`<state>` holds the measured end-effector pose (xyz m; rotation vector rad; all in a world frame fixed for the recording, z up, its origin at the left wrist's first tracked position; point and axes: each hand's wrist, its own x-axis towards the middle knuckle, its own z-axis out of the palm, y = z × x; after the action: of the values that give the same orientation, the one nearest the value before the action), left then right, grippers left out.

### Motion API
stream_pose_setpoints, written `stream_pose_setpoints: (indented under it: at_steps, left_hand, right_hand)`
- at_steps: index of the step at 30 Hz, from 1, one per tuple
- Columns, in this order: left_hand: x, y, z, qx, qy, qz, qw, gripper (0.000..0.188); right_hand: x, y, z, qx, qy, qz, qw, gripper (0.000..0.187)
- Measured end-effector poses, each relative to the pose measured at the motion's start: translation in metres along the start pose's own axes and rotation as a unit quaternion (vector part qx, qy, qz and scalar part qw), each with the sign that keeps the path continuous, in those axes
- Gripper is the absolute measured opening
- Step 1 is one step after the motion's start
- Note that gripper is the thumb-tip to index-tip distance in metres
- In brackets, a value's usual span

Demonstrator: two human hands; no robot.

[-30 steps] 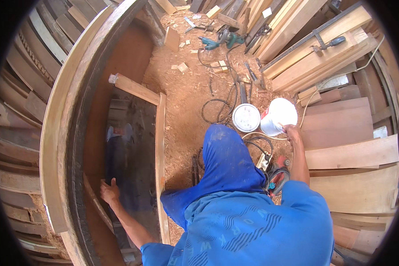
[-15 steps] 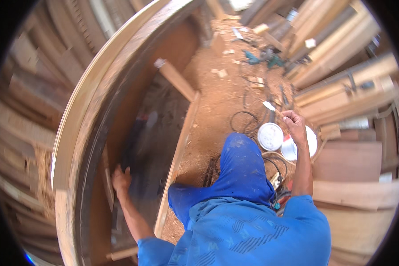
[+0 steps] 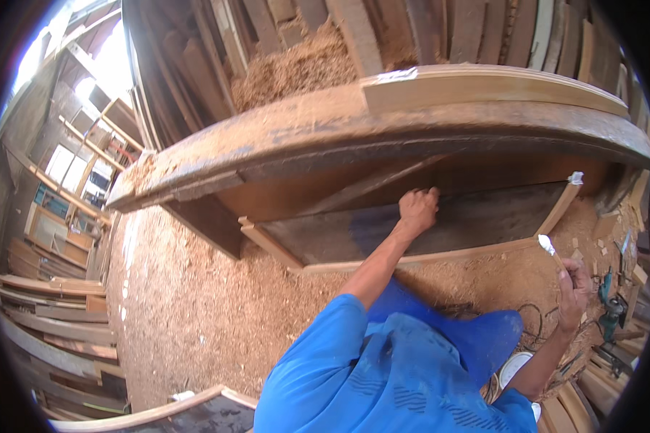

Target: The person scrapes a small wooden piece with a chisel and then applies glue to the edges and joints of a wooden frame and strips using a stick.

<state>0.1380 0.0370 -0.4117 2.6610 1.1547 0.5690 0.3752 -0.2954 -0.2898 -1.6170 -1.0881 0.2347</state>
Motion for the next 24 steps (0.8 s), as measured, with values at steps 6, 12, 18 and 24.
stream_pose_setpoints:
  at_steps: [6,12,18,24]
  left_hand:
    - [-0.008,0.006,0.009,-0.045,0.053,0.035,0.997,0.019]
    - [-0.016,0.002,0.006,-0.037,0.077,0.046,0.995,0.018]
    - [-0.042,-0.029,-0.04,0.013,-0.075,-0.051,0.996,0.039]
    - [-0.102,-0.103,-0.07,-0.002,0.001,-0.102,0.995,0.04]
  right_hand:
    - [0.004,-0.037,0.047,0.038,-0.057,0.018,0.997,0.01]
    - [0.005,-0.05,0.103,0.108,-0.109,-0.004,0.988,0.011]
    - [0.011,-0.083,0.136,0.176,-0.179,-0.02,0.968,0.011]
    - [0.003,-0.109,0.205,0.229,-0.231,-0.053,0.944,0.012]
